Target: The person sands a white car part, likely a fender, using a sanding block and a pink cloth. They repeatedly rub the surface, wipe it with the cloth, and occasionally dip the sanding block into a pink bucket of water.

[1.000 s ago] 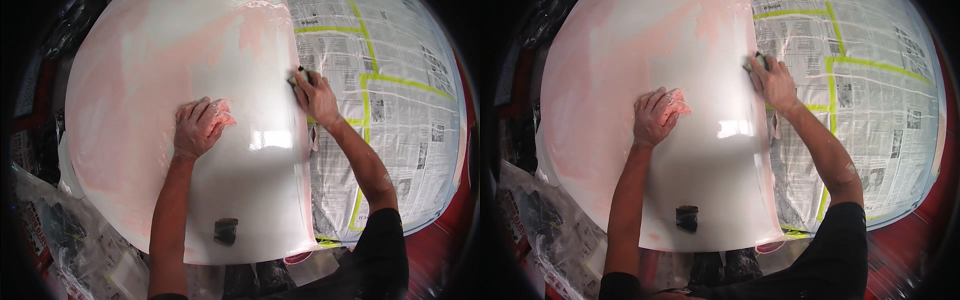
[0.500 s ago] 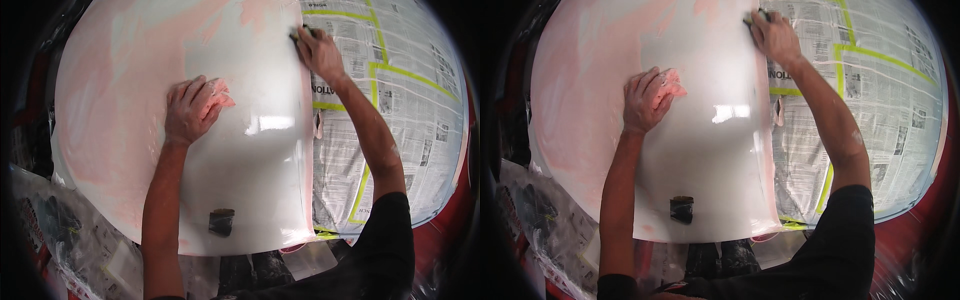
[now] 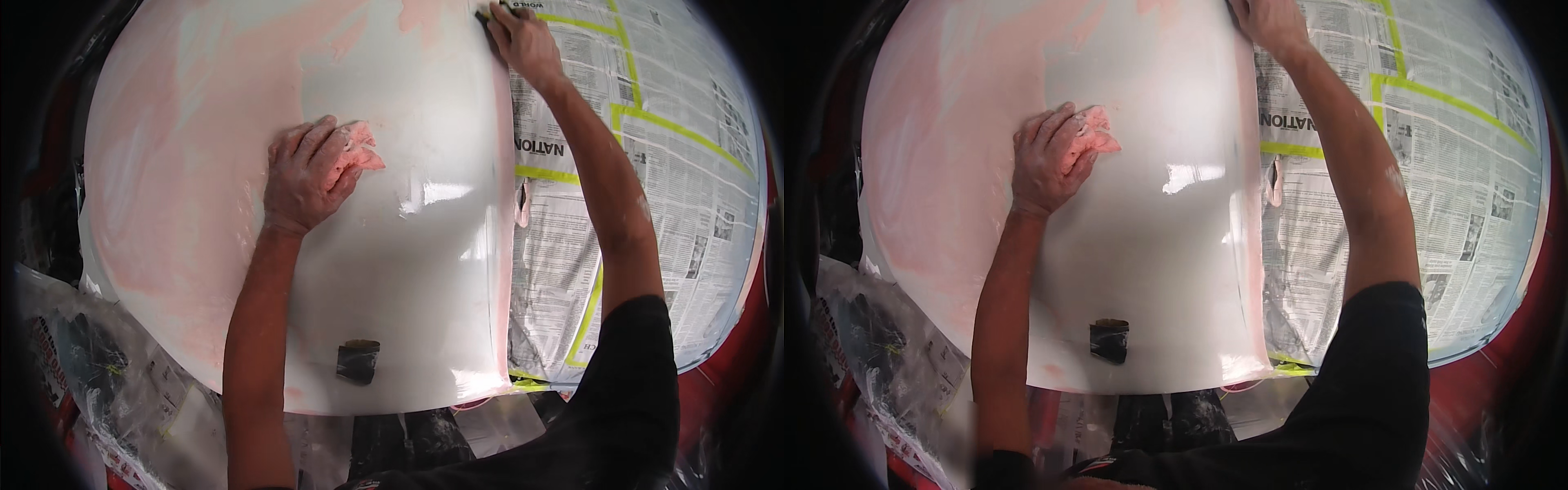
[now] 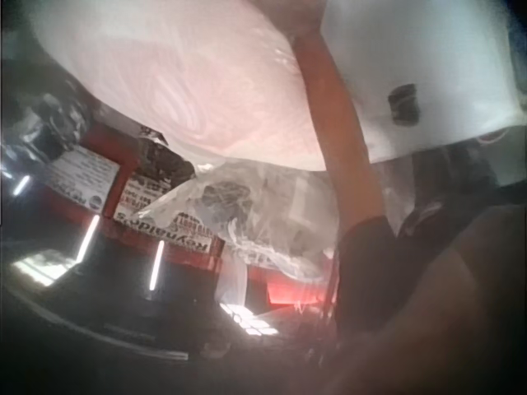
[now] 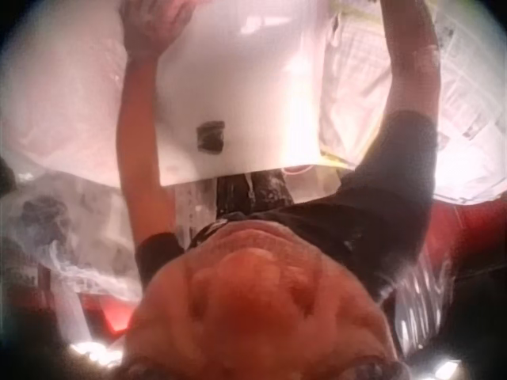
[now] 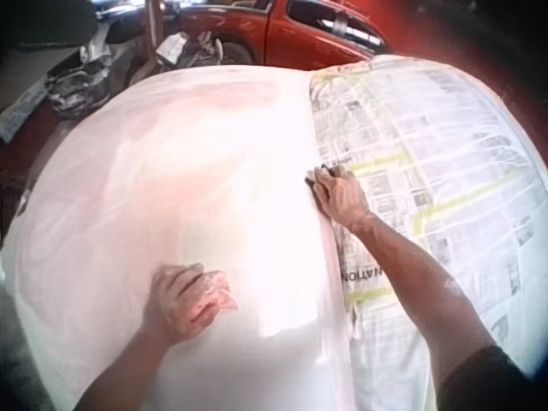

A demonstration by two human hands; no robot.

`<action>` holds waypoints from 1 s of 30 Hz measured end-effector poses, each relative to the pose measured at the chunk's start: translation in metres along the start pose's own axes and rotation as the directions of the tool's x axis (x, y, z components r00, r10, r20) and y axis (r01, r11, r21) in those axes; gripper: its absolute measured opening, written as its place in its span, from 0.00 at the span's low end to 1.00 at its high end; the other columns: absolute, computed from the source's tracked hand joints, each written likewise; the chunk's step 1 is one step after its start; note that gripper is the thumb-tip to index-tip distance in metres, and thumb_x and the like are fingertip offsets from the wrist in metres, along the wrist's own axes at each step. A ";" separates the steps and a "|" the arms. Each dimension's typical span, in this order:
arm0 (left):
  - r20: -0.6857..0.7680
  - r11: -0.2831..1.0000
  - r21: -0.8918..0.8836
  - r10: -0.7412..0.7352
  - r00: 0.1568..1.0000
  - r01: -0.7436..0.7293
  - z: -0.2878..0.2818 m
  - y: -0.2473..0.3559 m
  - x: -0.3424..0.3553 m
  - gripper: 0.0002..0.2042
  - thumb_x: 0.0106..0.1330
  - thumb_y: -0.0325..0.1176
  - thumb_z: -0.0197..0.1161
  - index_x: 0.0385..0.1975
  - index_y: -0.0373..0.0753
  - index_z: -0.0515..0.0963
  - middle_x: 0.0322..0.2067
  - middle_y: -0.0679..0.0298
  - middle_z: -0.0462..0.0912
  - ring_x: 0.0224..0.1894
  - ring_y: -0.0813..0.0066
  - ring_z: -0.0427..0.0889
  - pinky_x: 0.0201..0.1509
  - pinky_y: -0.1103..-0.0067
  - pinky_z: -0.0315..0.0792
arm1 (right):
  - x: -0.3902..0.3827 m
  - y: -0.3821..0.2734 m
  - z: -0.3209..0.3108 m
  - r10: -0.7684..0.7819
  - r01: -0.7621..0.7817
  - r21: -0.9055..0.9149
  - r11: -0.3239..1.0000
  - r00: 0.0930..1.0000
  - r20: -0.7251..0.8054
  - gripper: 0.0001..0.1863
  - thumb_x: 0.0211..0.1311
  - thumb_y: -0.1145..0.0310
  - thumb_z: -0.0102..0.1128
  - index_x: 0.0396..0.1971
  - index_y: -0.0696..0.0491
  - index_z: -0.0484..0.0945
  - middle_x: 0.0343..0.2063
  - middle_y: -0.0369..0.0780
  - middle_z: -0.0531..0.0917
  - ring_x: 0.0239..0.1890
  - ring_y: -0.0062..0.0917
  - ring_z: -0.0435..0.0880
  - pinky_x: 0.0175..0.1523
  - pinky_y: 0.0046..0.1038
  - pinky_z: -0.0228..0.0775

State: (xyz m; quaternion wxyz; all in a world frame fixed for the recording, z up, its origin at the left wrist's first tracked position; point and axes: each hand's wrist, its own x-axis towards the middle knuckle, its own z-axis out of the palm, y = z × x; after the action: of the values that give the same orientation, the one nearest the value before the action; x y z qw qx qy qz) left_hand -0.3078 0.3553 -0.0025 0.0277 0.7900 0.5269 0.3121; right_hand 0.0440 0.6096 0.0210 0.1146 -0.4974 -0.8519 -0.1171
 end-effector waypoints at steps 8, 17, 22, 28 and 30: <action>0.062 0.998 0.059 -0.026 0.998 0.022 -0.013 -0.009 -0.010 0.24 0.60 0.41 0.73 0.56 0.45 0.80 0.60 0.63 0.80 0.59 0.61 0.76 0.64 0.63 0.67 | -0.102 -0.084 -0.049 0.052 -0.056 0.154 0.987 0.998 0.029 0.23 0.70 0.60 0.63 0.63 0.48 0.80 0.48 0.56 0.82 0.44 0.52 0.86 0.47 0.44 0.82; 0.041 0.999 0.025 0.019 0.999 -0.020 0.005 -0.003 0.006 0.22 0.61 0.39 0.73 0.55 0.43 0.80 0.60 0.62 0.81 0.60 0.59 0.76 0.65 0.62 0.67 | 0.020 -0.013 -0.020 0.030 -0.028 0.074 0.997 0.999 -0.016 0.12 0.72 0.61 0.55 0.41 0.54 0.81 0.33 0.54 0.85 0.45 0.50 0.83 0.51 0.48 0.77; 0.037 0.998 0.064 0.000 0.999 -0.003 -0.010 -0.012 -0.008 0.24 0.58 0.41 0.74 0.55 0.48 0.79 0.58 0.66 0.81 0.58 0.61 0.77 0.63 0.63 0.69 | -0.147 -0.100 -0.067 0.041 -0.045 0.182 0.982 0.999 0.030 0.24 0.69 0.62 0.64 0.65 0.47 0.79 0.49 0.54 0.80 0.46 0.47 0.84 0.51 0.41 0.81; 0.004 0.999 0.046 0.029 1.000 -0.029 0.001 -0.008 -0.003 0.23 0.60 0.41 0.74 0.55 0.47 0.79 0.59 0.66 0.81 0.58 0.61 0.77 0.63 0.63 0.69 | -0.147 -0.062 -0.069 -0.120 0.117 0.144 0.983 0.993 0.016 0.26 0.67 0.59 0.68 0.63 0.47 0.79 0.49 0.54 0.81 0.43 0.46 0.85 0.49 0.40 0.82; 0.007 0.999 0.039 0.036 0.999 -0.037 0.007 -0.006 -0.003 0.23 0.61 0.41 0.74 0.56 0.47 0.79 0.59 0.66 0.81 0.58 0.62 0.77 0.63 0.63 0.69 | -0.073 -0.049 -0.057 -0.009 0.006 0.100 0.995 0.999 0.036 0.18 0.71 0.59 0.60 0.54 0.51 0.79 0.44 0.56 0.83 0.44 0.49 0.83 0.50 0.44 0.79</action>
State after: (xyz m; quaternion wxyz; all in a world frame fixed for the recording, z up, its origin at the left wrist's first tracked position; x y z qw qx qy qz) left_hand -0.3096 0.3573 -0.0114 0.0081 0.8009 0.5183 0.2999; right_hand 0.0404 0.5077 0.0483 0.1233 -0.4900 -0.8605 -0.0658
